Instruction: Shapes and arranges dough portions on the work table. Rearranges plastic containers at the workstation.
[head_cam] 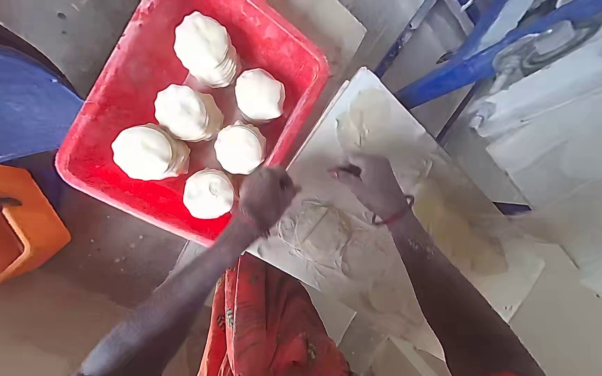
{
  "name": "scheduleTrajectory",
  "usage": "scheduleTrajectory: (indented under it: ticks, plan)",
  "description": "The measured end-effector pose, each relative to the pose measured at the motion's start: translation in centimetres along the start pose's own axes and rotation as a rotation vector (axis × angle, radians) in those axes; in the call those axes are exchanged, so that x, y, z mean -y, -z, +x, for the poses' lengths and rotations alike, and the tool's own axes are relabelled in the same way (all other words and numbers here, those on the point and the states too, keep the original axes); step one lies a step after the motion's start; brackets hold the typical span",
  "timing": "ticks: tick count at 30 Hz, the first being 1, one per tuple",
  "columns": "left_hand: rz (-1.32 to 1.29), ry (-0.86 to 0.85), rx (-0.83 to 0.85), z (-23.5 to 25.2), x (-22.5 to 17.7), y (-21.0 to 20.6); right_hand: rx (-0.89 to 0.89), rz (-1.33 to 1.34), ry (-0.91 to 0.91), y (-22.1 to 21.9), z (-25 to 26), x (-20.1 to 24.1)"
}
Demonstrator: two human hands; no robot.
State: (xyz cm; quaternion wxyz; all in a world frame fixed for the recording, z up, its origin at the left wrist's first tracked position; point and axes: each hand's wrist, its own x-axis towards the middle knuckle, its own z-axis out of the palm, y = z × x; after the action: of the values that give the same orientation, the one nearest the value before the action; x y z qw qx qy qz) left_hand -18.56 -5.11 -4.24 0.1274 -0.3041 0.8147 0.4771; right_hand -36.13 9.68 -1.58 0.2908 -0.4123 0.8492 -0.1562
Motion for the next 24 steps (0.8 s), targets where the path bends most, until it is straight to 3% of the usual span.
scheduleTrajectory:
  ticks: [3,6,10,13,16,20,24]
  plan:
    - [0.012,0.147,0.085,-3.7,-1.8,-5.5,0.017,0.02,-0.117,-1.9,-6.4,-3.7]
    - [0.055,0.154,-0.001,-4.5,-2.4,-8.0,-0.008,0.024,-0.074,-4.6,-9.0,-5.6]
    - [-0.052,0.131,-0.199,-4.4,-0.6,-8.0,0.027,-0.087,0.062,-5.0,-8.7,-3.9]
    - [-0.093,0.11,-0.346,-4.7,0.7,-7.6,0.197,-0.189,0.025,-4.7,-7.6,-2.4]
    - [-0.131,0.149,-0.39,-4.3,0.9,-7.6,0.314,-0.219,-0.029,-5.1,-7.2,-1.9]
    - [-0.324,0.284,-0.409,-4.0,1.2,-7.5,0.194,0.108,-0.095,-4.8,-8.8,-2.3]
    - [-0.469,0.196,-0.523,-5.6,0.3,-8.5,0.027,0.21,-0.099,-2.5,-9.7,-1.8]
